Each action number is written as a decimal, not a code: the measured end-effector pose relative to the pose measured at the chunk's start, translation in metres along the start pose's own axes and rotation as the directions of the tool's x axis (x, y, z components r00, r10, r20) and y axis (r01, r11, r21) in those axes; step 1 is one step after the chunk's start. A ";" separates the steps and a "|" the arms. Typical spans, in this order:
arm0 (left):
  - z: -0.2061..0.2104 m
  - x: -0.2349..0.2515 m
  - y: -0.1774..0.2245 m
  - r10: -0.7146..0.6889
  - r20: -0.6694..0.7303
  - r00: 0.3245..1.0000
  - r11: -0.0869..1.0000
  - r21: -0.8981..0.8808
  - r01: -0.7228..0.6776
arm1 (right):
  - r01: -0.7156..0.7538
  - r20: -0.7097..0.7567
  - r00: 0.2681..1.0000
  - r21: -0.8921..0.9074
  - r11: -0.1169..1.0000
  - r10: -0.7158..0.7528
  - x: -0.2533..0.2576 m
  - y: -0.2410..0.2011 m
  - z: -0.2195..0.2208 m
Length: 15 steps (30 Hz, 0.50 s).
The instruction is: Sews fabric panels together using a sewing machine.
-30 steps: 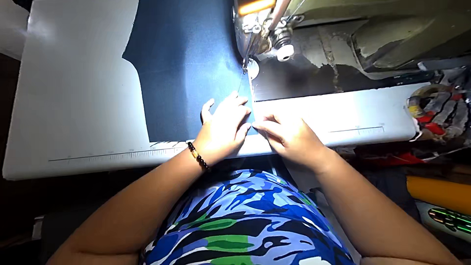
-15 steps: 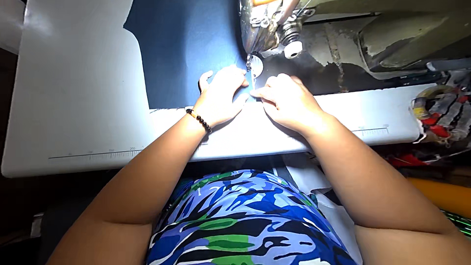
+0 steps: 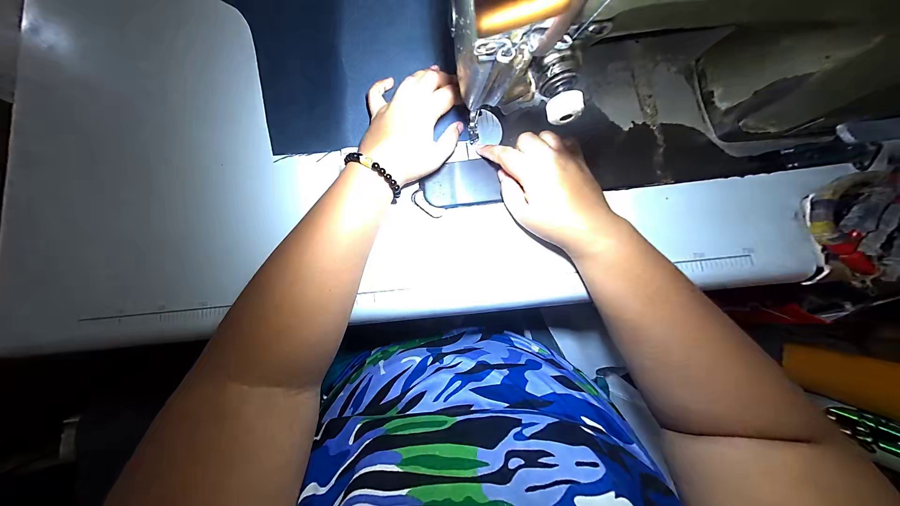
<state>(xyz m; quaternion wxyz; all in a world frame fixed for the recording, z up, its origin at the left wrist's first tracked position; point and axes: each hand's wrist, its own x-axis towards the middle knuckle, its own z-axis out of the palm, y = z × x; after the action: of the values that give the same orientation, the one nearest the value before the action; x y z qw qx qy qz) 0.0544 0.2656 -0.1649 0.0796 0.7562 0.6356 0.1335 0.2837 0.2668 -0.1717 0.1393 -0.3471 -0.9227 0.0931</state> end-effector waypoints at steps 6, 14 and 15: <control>0.000 -0.004 0.004 0.013 -0.048 0.999 1.000 0.027 -0.011 | -0.012 -0.043 0.999 0.093 0.996 0.016 -0.005 0.003 0.000; -0.002 -0.006 0.008 0.019 0.031 0.999 0.996 0.085 -0.022 | 0.136 -0.386 0.922 0.260 0.956 -0.026 -0.066 0.017 -0.079; -0.003 -0.007 0.008 0.015 0.062 0.998 0.997 0.081 -0.020 | 0.133 -0.426 0.905 0.232 0.964 -0.023 -0.081 0.036 -0.101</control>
<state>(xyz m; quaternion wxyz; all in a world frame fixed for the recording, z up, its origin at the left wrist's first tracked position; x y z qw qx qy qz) 0.0604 0.2575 -0.1605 0.0669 0.7680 0.6312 0.0851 0.3963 0.2470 -0.1014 0.3812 -0.3005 -0.8647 0.1289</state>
